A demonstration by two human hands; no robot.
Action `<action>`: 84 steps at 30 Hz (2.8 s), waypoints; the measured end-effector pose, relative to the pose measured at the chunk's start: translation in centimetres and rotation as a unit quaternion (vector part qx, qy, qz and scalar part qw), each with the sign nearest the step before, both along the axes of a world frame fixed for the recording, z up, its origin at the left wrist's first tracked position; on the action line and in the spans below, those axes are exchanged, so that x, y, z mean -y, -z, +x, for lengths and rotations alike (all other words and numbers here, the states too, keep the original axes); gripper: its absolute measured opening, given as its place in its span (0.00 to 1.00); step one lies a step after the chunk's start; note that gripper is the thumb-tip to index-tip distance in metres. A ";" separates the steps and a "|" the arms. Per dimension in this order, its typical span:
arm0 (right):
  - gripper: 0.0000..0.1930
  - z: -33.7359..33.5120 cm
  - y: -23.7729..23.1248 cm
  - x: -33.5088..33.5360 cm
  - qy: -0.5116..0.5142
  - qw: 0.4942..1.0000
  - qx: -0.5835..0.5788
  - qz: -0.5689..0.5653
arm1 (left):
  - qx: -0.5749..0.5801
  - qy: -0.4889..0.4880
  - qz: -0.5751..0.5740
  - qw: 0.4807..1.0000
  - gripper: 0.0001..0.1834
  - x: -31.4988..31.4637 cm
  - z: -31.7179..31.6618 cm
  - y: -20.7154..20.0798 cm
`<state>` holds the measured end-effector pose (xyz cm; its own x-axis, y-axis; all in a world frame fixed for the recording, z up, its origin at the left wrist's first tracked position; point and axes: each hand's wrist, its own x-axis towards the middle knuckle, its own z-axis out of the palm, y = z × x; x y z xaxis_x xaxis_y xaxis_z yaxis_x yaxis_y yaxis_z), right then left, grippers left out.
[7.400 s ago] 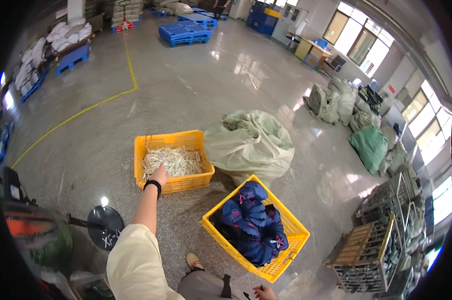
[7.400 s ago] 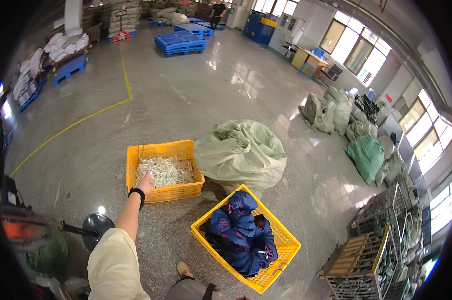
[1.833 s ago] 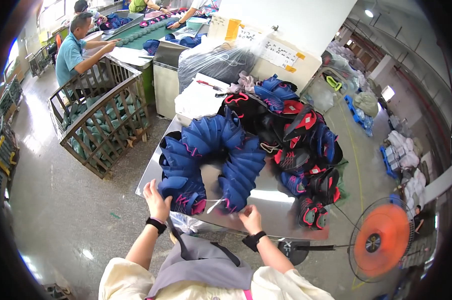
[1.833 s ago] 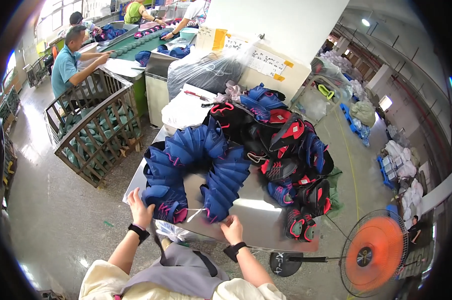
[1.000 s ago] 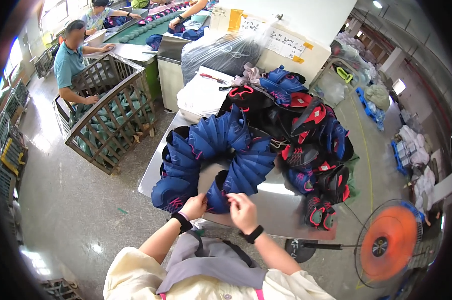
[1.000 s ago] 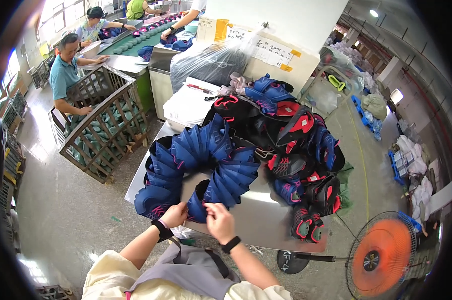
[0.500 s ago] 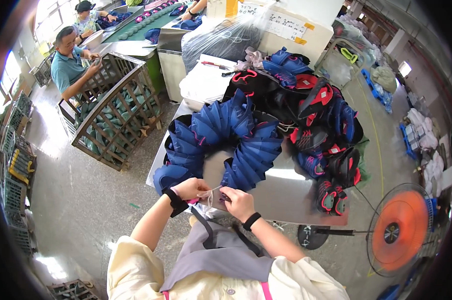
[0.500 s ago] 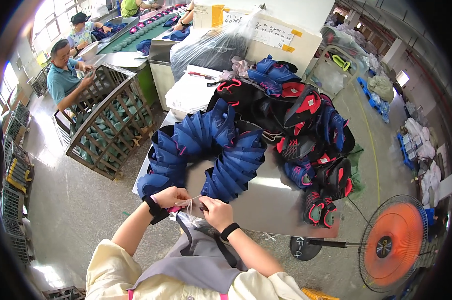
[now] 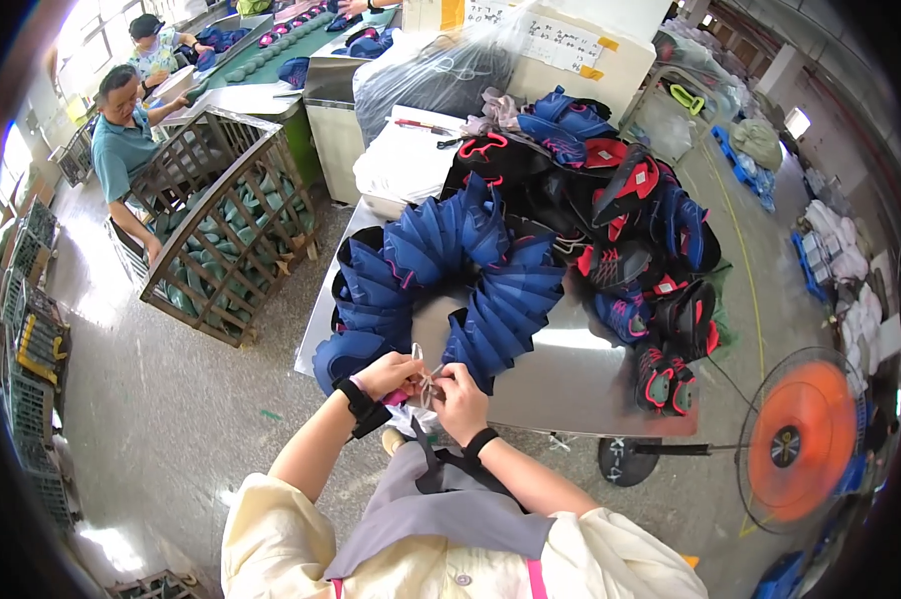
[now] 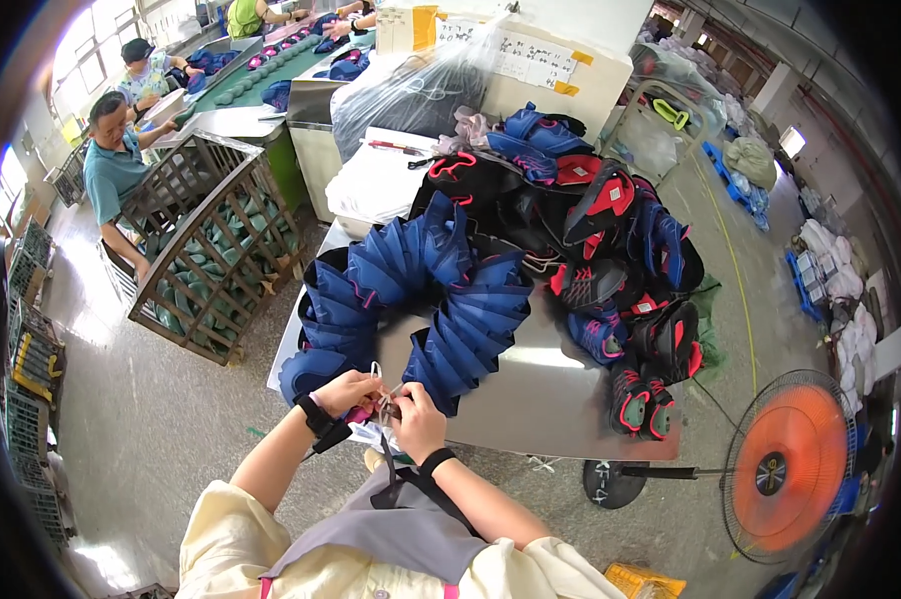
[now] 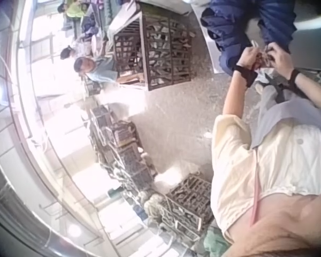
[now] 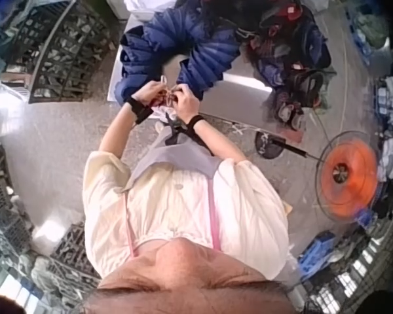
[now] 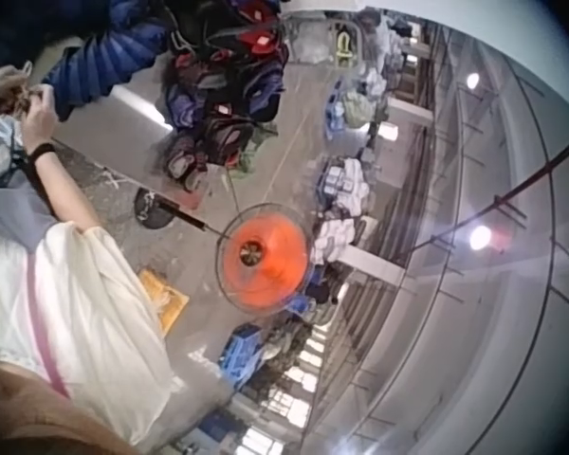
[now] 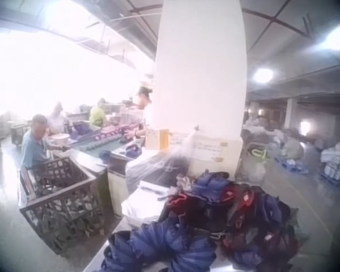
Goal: Picking up shoe uppers from large storage bags and bundling them together using a plastic tie.
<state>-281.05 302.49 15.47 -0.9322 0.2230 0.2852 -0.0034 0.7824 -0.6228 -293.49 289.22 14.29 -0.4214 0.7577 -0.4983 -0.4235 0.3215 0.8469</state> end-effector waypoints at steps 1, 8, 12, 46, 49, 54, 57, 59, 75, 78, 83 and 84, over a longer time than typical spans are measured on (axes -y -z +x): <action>0.09 -0.1 0.1 -0.2 -0.001 1.000 -0.008 0.009 | 0.017 -0.001 0.005 1.000 0.16 0.0 0.0 -0.2; 0.08 -0.6 -0.5 -0.6 -0.044 0.998 0.018 0.034 | -0.469 0.157 0.076 0.866 0.17 -0.1 0.9 -0.8; 0.05 1.1 -0.3 -3.8 -0.148 0.984 0.034 -0.092 | -0.424 0.101 0.092 0.895 0.20 -0.2 1.7 -1.4; 0.01 5.0 -0.3 -16.4 -0.016 0.983 0.017 0.182 | -0.660 -0.045 -0.042 0.749 0.03 -1.1 6.6 3.5; 0.05 6.2 -1.0 -20.1 0.101 0.987 0.057 0.111 | -0.622 -0.091 -0.064 0.775 0.06 -2.1 6.9 3.9; 0.10 7.7 1.8 -20.7 0.123 0.961 0.000 -0.247 | -0.645 -0.062 -0.015 0.762 0.05 -5.0 7.1 2.4; 0.14 7.8 1.3 -20.4 0.188 0.826 -0.015 -0.532 | -0.656 0.000 -0.011 0.754 0.04 -5.9 8.1 2.7; 0.13 7.7 0.7 -20.7 0.156 0.761 -0.031 -0.629 | -0.658 0.039 -0.013 0.752 0.05 -6.3 8.4 2.6; 0.11 10.1 0.2 -20.2 0.147 0.750 0.016 -0.645 | -0.679 0.114 0.010 0.726 0.36 -13.7 11.3 -2.5; 0.11 9.3 0.4 -18.6 0.153 0.738 -0.004 -0.658 | -0.727 0.132 -0.017 0.673 0.37 -17.6 10.1 -2.1; 0.11 9.3 -0.7 -17.3 0.139 0.755 -0.023 -0.640 | -0.726 0.144 -0.049 0.671 0.36 -20.2 9.7 -2.3; 0.12 9.5 -0.9 -16.9 0.146 0.769 -0.011 -0.623 | -0.729 0.110 -0.044 0.674 0.36 -20.2 9.9 -1.8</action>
<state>-271.55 319.37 16.42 -0.7884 0.5344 -0.3048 0.0388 -0.4512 -0.8916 -283.58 309.42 16.07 -0.3941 0.8767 0.2759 0.9048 0.3173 0.2841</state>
